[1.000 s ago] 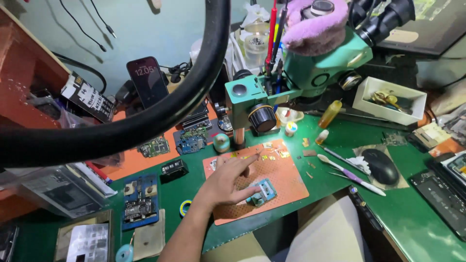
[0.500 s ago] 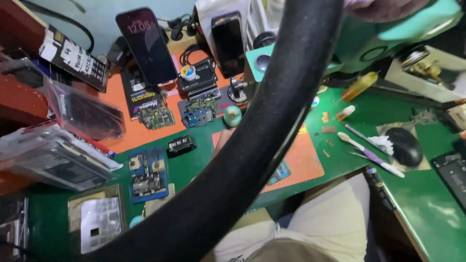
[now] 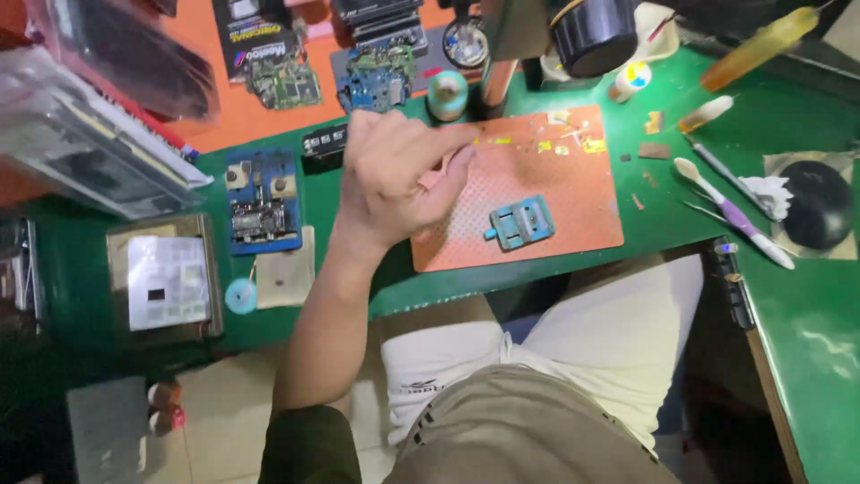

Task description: Technician cleaning a mobile phone circuit board with a brush and cloth before applying flux and soldering a component.

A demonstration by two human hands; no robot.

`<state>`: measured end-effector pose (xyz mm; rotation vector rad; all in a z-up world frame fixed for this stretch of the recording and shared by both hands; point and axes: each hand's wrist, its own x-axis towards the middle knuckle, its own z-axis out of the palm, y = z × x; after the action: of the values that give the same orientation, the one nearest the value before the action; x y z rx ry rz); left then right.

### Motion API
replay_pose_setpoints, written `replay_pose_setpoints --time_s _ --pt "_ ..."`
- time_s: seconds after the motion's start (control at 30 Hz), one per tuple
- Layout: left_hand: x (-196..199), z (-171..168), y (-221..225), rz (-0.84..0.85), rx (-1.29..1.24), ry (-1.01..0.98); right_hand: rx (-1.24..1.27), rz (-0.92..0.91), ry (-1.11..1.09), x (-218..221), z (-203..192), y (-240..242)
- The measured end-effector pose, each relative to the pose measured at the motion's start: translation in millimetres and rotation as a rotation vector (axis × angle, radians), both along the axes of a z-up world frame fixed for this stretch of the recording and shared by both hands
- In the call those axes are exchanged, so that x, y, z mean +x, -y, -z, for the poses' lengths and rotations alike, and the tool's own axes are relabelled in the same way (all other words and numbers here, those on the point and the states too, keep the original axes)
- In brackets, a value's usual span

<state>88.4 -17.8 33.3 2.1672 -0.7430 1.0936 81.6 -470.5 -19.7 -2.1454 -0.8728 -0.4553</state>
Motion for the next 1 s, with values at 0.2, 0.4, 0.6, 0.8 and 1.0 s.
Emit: replay_pose_setpoints --time_s 0.2,0.4,0.6,0.8,1.0 --pt "-89 1 -20 -0.564 0.244 -0.586 0.039 -0.12 0.004 -13 22 -107" --pt "-107 32 -26 -0.601 0.324 -0.776 0.275 -0.222 -0.029 -19 24 -166" --pt "-96 25 -2 -0.546 0.106 -0.631 0.436 -0.308 -0.007 -14 21 -166" --pt "-31 7 40 0.075 0.192 -0.556 0.511 -0.223 -0.118 -19 2 -187" --pt "-2 33 65 0.237 0.195 -0.341 0.49 -0.123 -0.032 -7 8 -206"
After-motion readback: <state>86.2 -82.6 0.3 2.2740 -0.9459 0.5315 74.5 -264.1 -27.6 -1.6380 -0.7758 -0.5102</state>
